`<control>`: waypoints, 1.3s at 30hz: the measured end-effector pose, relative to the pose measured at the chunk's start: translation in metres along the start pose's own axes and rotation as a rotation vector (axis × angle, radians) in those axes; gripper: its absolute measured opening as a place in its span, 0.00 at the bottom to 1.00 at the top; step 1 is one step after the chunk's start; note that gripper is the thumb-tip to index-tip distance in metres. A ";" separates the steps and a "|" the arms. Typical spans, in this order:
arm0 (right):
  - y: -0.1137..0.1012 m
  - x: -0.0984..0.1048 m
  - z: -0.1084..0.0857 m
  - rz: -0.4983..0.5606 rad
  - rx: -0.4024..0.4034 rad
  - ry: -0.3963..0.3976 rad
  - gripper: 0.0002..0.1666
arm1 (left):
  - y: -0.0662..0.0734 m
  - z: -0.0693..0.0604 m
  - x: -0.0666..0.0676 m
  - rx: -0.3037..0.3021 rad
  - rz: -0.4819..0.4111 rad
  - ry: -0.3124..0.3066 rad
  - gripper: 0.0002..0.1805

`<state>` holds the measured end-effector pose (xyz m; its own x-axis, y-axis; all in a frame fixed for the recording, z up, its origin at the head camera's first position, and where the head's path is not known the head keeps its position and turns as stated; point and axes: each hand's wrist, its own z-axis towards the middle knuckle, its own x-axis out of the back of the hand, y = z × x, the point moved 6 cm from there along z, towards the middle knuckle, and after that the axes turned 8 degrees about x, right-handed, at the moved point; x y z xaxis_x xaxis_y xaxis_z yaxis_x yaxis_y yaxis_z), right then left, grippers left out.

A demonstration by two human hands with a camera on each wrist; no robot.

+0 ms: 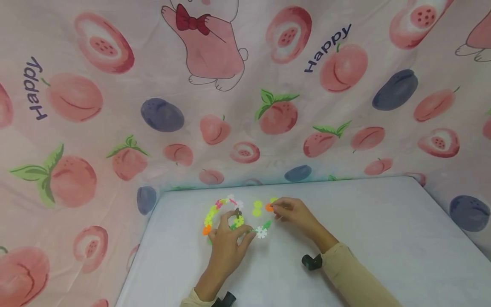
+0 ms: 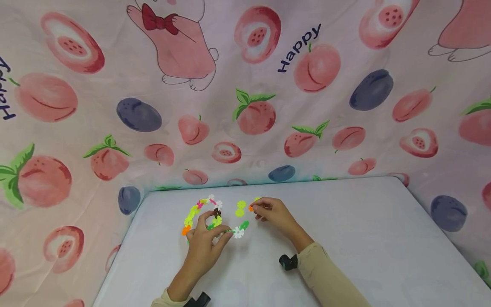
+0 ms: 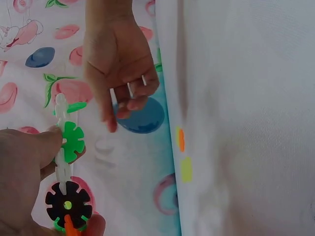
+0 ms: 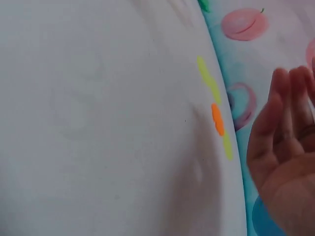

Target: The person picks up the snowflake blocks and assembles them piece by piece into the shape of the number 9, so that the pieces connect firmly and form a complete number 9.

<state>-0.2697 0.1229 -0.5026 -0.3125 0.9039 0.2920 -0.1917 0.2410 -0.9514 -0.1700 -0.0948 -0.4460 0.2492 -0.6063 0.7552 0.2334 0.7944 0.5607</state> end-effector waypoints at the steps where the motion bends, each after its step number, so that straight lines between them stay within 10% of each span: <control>1: 0.003 0.002 0.003 -0.035 -0.015 0.016 0.20 | 0.000 0.000 0.000 0.003 -0.001 -0.003 0.05; 19: 0.036 0.010 0.029 -0.548 -0.168 0.073 0.31 | 0.001 -0.001 0.000 -0.012 -0.010 0.002 0.07; 30: 0.037 0.011 0.037 -0.605 -0.128 0.019 0.19 | 0.001 -0.001 0.000 0.011 0.000 -0.018 0.06; 39: 0.035 0.011 0.037 -0.589 -0.169 -0.022 0.30 | 0.000 -0.001 0.000 0.035 0.008 -0.032 0.05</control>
<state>-0.3143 0.1276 -0.5290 -0.2180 0.5949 0.7737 -0.1887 0.7521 -0.6314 -0.1694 -0.0946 -0.4464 0.2206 -0.5988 0.7699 0.1983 0.8004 0.5656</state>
